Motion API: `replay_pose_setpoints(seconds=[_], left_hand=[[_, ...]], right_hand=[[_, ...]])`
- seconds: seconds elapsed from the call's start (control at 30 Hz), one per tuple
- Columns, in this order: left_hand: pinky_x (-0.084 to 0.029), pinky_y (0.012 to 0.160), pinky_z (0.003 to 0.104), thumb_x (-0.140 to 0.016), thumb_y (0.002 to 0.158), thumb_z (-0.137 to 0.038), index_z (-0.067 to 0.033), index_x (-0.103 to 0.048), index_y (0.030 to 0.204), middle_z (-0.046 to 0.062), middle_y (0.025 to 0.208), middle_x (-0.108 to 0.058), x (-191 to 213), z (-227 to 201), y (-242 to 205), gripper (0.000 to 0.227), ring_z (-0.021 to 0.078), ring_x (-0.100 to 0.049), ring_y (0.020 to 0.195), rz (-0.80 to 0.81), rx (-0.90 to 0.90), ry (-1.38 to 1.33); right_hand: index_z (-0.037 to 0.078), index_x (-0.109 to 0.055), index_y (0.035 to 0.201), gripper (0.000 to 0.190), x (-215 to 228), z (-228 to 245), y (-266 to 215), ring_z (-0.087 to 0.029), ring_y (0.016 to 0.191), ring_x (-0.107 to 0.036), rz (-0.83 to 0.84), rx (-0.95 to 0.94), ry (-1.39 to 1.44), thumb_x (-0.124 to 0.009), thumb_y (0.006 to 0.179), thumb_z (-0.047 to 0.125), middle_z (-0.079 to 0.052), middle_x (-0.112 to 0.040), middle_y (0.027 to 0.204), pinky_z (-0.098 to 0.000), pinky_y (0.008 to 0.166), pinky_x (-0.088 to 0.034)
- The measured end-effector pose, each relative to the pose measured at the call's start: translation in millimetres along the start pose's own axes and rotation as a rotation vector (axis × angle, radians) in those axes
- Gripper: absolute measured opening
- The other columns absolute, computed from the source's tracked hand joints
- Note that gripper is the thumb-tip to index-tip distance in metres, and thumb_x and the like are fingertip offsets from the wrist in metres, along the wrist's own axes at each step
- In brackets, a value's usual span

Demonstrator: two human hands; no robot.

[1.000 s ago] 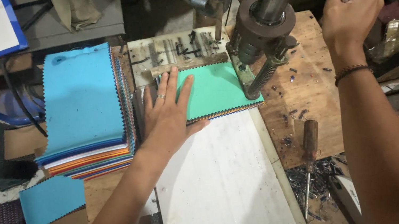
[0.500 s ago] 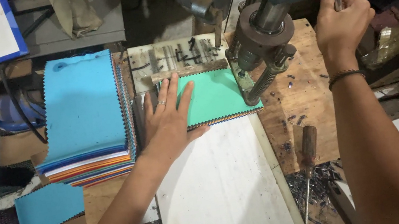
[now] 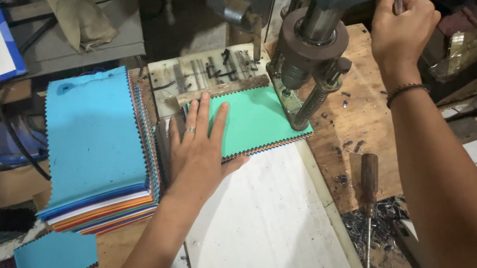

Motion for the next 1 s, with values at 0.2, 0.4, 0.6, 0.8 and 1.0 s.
replay_pose_setpoints(seconds=[0.2,0.4,0.6,0.8,1.0], left_hand=[[-0.023,0.117,0.061,-0.063,0.080,-0.081,-0.0190,-0.024,0.164,0.015,0.172,-0.010,-2,0,1,0.112,0.0317,-0.018,0.156,0.021,0.006,0.017],[-0.021,0.118,0.062,-0.063,0.079,-0.083,-0.0204,-0.022,0.165,0.013,0.173,-0.008,-6,1,1,0.114,0.0299,-0.014,0.157,0.026,0.008,0.013],[-0.021,0.118,0.061,-0.057,0.082,-0.084,-0.0198,-0.024,0.165,0.013,0.173,-0.011,-3,-1,0,0.110,0.0302,-0.018,0.157,-0.003,-0.003,0.039],[-0.021,0.118,0.063,-0.058,0.084,-0.081,-0.0178,-0.025,0.165,0.015,0.173,-0.011,0,-1,1,0.108,0.0320,-0.017,0.157,0.016,-0.012,0.013],[-0.020,0.118,0.062,-0.060,0.084,-0.080,-0.0173,-0.026,0.164,0.014,0.173,-0.007,5,-2,2,0.107,0.0318,-0.017,0.157,0.040,-0.006,-0.007]], right_hand=[[0.014,-0.022,0.071,0.064,-8,-9,2,-0.011,0.055,-0.021,-0.013,0.015,-0.025,-0.066,0.117,0.007,0.001,-0.023,0.061,-0.0368,0.055,-0.015],[0.011,-0.028,0.072,0.062,-15,-17,4,-0.015,0.055,-0.027,-0.025,0.050,-0.019,-0.068,0.119,0.009,-0.001,-0.029,0.060,-0.0412,0.056,-0.020],[0.011,-0.027,0.074,0.060,-20,-18,4,-0.012,0.058,-0.027,-0.047,0.082,0.066,-0.067,0.119,0.006,-0.001,-0.031,0.064,-0.0394,0.056,-0.017],[0.009,-0.031,0.076,0.053,-23,-16,4,-0.013,0.054,-0.032,-0.091,0.156,0.071,-0.063,0.118,0.005,-0.002,-0.036,0.064,-0.0386,0.052,-0.019],[0.007,-0.036,0.077,0.053,-29,-17,3,-0.011,0.057,-0.027,-0.133,0.271,0.234,-0.061,0.122,0.015,-0.003,-0.033,0.066,-0.0364,0.055,-0.021]])
Point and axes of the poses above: each hand's wrist, its own y-axis towards the middle knuckle, its own x-axis out of the back of the hand, z = x × y, the point moved 5 cm from there along y, towards the middle knuckle
